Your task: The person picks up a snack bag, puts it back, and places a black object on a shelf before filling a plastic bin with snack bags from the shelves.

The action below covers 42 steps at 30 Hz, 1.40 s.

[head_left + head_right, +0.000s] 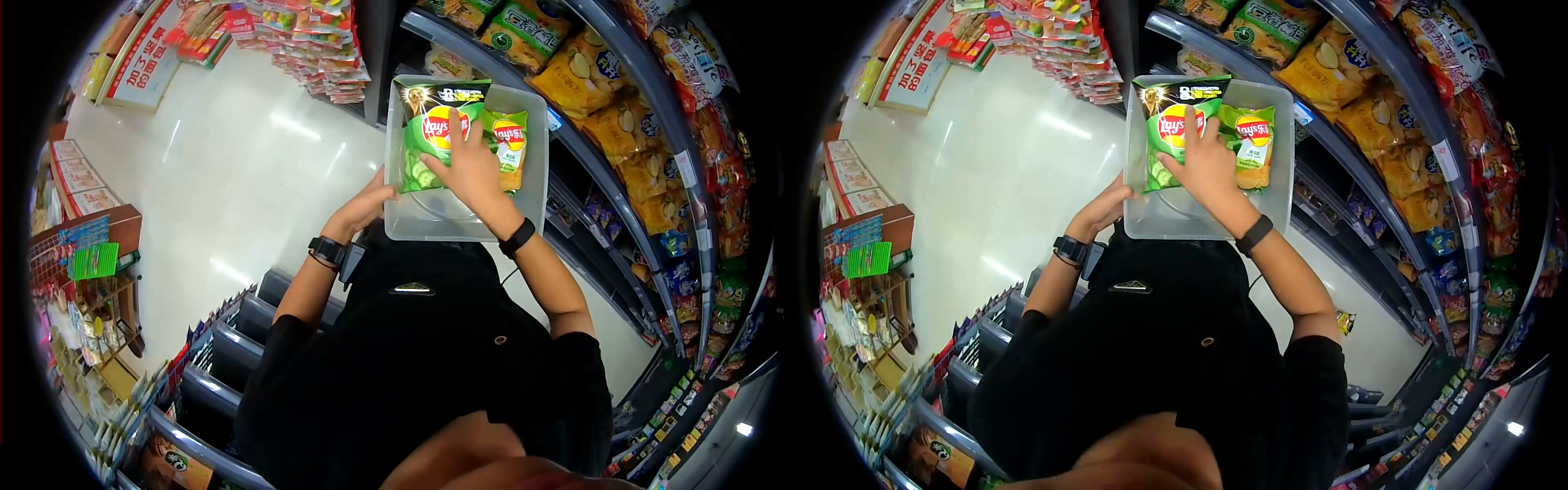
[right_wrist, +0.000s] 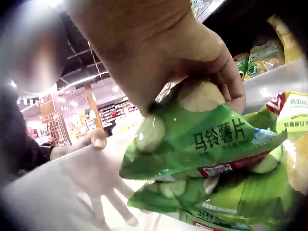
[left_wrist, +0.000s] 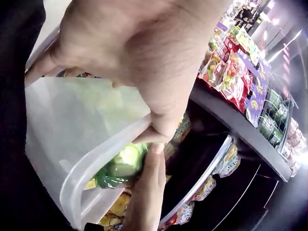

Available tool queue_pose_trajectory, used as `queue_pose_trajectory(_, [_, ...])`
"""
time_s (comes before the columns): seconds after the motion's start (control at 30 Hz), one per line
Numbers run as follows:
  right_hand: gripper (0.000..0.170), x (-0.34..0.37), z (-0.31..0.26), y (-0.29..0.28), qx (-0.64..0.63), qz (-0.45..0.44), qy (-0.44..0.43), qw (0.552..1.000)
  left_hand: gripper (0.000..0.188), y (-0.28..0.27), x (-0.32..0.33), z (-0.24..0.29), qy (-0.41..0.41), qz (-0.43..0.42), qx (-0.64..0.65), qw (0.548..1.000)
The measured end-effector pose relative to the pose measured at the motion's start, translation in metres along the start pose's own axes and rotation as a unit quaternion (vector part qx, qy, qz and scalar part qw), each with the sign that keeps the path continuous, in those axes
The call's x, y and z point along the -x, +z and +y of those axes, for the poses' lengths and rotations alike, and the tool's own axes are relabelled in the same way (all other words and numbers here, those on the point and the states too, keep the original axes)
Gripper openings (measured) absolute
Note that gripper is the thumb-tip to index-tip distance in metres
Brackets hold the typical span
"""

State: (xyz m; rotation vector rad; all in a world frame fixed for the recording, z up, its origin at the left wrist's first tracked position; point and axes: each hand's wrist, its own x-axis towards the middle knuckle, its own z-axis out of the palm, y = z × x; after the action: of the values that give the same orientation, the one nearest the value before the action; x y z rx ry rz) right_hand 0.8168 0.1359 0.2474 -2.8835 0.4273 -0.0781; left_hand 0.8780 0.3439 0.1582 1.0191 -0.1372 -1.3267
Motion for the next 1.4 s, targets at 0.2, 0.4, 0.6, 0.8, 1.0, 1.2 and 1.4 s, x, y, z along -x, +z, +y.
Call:
queue_pose_trajectory(0.2, [0.090, -0.010, 0.022, -0.007, 0.095, 0.117, -0.083, 0.985, 0.087, -0.003, -0.001, 0.000, -0.007, -0.004, -0.011, 1.000])
queue_pose_trajectory(0.4, [0.117, -0.019, 0.027, -0.011, -0.118, -0.079, -0.013, 0.990, 0.088, 0.004, 0.000, 0.009, -0.004, -0.032, -0.005, 0.999])
queue_pose_trajectory(0.6, [0.123, -0.010, 0.015, 0.000, -0.111, -0.111, 0.041, 0.987, 0.091, -0.003, -0.009, -0.004, -0.001, -0.030, -0.018, 0.999])
queue_pose_trajectory(0.8, [0.119, -0.003, 0.015, -0.010, -0.023, -0.143, 0.052, 0.988, 0.089, -0.004, -0.012, 0.003, -0.011, -0.046, -0.011, 0.999])
queue_pose_trajectory(1.0, [0.119, -0.020, 0.013, -0.003, 0.000, -0.151, 0.115, 0.982, 0.085, -0.002, -0.015, 0.008, 0.017, -0.065, -0.010, 0.998])
queue_pose_trajectory(1.2, [0.111, -0.030, 0.014, -0.011, -0.007, -0.044, 0.091, 0.995, 0.090, -0.008, -0.018, 0.006, 0.013, -0.041, -0.019, 0.999])
queue_pose_trajectory(1.4, [0.091, -0.043, 0.033, -0.002, -0.065, -0.023, 0.129, 0.989, 0.084, 0.000, -0.017, 0.003, 0.007, -0.047, 0.005, 0.999])
